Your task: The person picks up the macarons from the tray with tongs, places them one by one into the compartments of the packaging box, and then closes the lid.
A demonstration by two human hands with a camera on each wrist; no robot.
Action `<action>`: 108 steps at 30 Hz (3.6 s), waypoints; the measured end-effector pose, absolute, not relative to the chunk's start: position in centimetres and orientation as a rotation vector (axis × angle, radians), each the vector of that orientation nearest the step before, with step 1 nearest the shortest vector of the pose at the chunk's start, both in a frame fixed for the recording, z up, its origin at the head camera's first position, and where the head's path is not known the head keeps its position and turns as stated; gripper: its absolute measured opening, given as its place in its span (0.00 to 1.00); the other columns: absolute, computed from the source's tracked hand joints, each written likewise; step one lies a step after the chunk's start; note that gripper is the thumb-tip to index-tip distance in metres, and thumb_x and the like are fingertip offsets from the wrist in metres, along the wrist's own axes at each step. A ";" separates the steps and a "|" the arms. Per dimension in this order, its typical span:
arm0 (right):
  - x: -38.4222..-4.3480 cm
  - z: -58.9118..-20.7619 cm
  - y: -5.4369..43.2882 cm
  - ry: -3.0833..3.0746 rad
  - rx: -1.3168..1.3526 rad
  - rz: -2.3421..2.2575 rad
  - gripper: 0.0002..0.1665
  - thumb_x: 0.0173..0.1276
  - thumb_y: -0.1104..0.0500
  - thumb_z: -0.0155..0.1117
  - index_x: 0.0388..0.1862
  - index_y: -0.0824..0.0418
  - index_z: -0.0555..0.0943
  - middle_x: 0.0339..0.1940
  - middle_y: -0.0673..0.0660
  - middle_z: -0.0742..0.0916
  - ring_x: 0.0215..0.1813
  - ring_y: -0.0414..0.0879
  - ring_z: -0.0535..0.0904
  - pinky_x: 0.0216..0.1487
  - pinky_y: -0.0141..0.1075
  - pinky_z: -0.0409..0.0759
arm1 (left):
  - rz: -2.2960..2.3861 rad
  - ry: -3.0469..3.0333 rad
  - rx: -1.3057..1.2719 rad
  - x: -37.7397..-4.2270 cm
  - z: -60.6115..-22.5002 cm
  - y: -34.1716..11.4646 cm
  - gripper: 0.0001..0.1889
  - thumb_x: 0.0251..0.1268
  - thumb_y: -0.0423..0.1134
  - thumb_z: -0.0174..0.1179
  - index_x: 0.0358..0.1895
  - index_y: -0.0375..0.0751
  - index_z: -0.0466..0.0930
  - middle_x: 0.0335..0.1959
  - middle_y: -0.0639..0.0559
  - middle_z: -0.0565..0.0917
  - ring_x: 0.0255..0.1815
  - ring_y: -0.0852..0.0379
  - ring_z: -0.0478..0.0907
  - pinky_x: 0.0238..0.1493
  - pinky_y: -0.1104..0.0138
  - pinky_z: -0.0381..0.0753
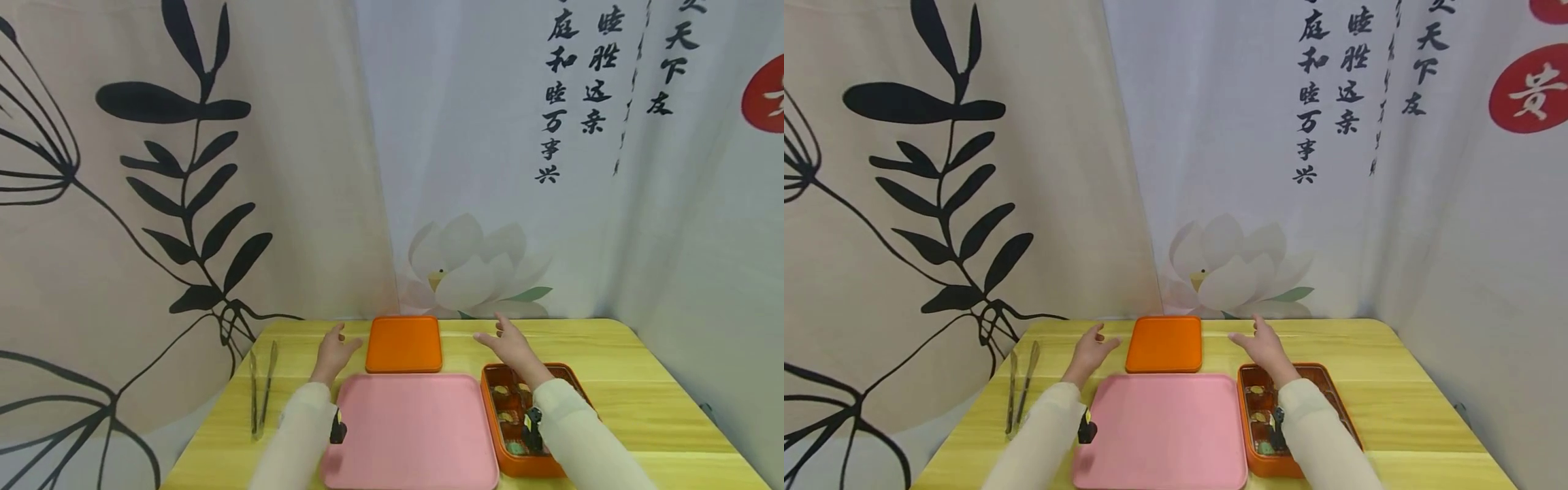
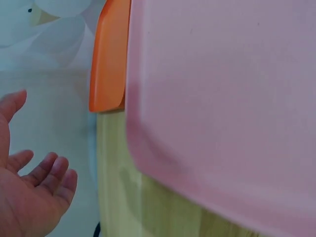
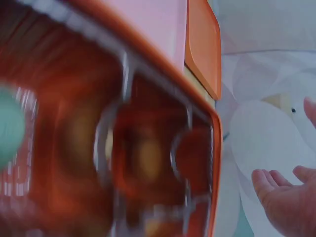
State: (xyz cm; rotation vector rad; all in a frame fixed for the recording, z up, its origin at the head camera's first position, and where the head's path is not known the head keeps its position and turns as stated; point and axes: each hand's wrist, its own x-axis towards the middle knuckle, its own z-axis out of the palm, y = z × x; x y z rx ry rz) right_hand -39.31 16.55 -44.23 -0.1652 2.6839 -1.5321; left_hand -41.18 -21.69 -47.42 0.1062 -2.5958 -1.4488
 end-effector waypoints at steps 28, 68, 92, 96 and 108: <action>-40.8 -49.3 6.4 2.575 0.031 -1.649 0.48 0.67 0.56 0.68 0.75 0.75 0.54 0.71 0.77 0.66 0.69 0.70 0.64 0.66 0.59 0.65 | -1.630 -2.679 0.165 -42.7 -52.0 -20.4 0.39 0.64 0.45 0.66 0.73 0.29 0.61 0.57 0.32 0.75 0.55 0.37 0.74 0.58 0.45 0.72; -42.8 -50.9 6.7 2.376 0.109 -1.815 0.35 0.72 0.67 0.58 0.72 0.79 0.59 0.66 0.77 0.71 0.62 0.67 0.74 0.61 0.53 0.73 | -1.854 -2.618 0.150 -43.2 -51.7 -20.5 0.34 0.64 0.33 0.66 0.70 0.24 0.63 0.59 0.30 0.76 0.52 0.44 0.78 0.52 0.56 0.79; -41.8 -50.2 7.7 2.328 0.162 -1.922 0.32 0.66 0.74 0.51 0.71 0.76 0.64 0.68 0.75 0.71 0.61 0.63 0.74 0.61 0.52 0.73 | -2.006 -2.388 0.077 -42.4 -51.4 -19.4 0.28 0.61 0.21 0.60 0.65 0.17 0.65 0.56 0.27 0.76 0.55 0.39 0.76 0.53 0.60 0.79; -41.7 -49.8 7.8 2.314 0.194 -1.943 0.34 0.65 0.74 0.52 0.71 0.76 0.64 0.69 0.74 0.70 0.63 0.61 0.72 0.63 0.51 0.71 | -2.025 -2.354 0.043 -42.2 -51.3 -19.3 0.28 0.59 0.18 0.59 0.65 0.15 0.65 0.55 0.26 0.76 0.56 0.37 0.75 0.50 0.63 0.80; -41.0 -48.8 8.7 2.279 0.202 -1.990 0.35 0.61 0.75 0.51 0.70 0.74 0.67 0.63 0.73 0.75 0.48 0.56 0.75 0.51 0.48 0.74 | -2.086 -2.353 -0.023 -41.3 -50.0 -18.9 0.28 0.62 0.19 0.58 0.66 0.17 0.64 0.60 0.25 0.73 0.60 0.35 0.72 0.58 0.55 0.76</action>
